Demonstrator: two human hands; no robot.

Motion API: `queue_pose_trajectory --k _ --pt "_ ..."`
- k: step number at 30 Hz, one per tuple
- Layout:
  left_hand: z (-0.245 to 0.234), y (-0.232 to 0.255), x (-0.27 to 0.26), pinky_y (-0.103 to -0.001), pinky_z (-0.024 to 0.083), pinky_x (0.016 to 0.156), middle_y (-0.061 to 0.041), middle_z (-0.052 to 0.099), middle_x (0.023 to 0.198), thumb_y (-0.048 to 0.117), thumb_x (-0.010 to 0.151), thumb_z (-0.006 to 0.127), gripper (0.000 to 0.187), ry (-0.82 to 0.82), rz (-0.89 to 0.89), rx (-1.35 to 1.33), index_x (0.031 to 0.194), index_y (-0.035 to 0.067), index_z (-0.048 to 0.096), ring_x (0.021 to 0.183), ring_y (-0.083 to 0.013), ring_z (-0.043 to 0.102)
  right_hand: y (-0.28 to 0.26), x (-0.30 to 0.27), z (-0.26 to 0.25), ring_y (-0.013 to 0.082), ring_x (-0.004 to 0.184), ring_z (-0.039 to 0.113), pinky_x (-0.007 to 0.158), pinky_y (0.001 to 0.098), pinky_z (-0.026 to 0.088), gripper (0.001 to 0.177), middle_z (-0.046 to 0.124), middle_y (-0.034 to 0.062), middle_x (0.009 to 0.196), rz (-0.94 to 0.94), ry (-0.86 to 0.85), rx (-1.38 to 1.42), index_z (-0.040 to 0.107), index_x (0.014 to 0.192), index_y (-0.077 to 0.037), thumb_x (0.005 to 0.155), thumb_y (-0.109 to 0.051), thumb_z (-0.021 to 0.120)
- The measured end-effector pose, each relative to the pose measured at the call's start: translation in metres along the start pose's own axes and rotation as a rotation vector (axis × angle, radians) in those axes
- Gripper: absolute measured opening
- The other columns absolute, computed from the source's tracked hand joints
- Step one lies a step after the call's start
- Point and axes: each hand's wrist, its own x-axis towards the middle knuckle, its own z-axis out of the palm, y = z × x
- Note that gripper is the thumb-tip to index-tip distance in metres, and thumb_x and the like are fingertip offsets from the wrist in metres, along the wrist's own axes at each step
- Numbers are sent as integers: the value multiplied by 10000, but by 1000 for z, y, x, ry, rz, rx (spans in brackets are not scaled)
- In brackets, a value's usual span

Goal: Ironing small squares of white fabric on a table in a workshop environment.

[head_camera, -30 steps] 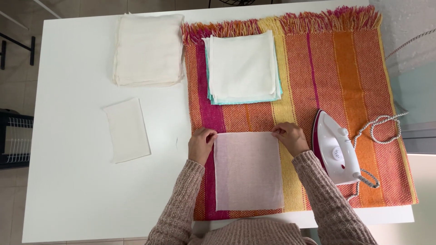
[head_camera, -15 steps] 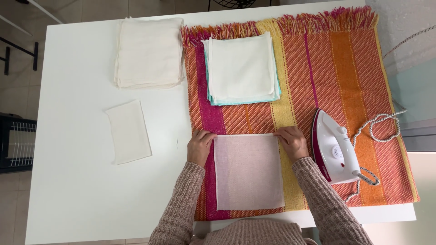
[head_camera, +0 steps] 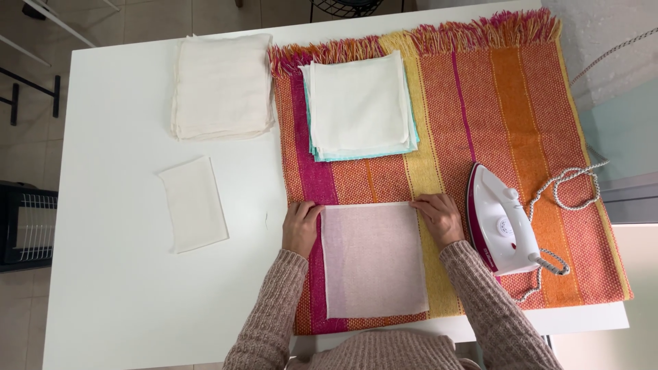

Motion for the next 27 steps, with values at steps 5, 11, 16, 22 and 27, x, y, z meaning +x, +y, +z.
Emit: queue_pose_trajectory --k 5,11,16,22,27 --pt "-22 46 17 -498 512 841 -86 634 1190 305 817 652 287 -85 -205 158 1021 124 743 1102 -338 580 -2 -12 -3 194 1095 605 941 379 516 246 683 -61 1117 90 -60 -11 770 1116 -294 1006 -167 590" --pt "-31 95 49 -673 373 1042 -176 564 1438 512 889 607 537 -222 -344 349 1040 16 746 1350 -449 458 -1 -17 -5 217 1132 579 957 395 485 312 650 -39 1163 73 -103 -2 746 1201 -315 1026 -181 526" --pt "-41 157 71 -436 337 776 -285 221 1579 132 801 648 656 -205 -334 48 1384 11 372 984 -283 447 -9 -16 -10 209 1182 555 992 387 463 368 643 -39 1220 127 -140 22 729 1243 -344 1056 -204 445" --pt "30 197 48 -599 60 1230 -161 202 1685 402 1008 469 684 -315 64 -59 1562 34 306 1559 -343 125 -5 -21 -6 212 1212 538 1010 393 452 395 632 -40 1235 130 -166 27 710 1267 -364 1049 -210 419" --pt "31 199 43 -574 -28 1249 -124 149 1702 524 1006 405 746 -331 64 -53 1580 66 272 1570 -317 73 -6 -7 -24 205 1169 562 965 367 478 360 650 -44 1163 111 -91 -29 740 1208 -354 987 -206 497"
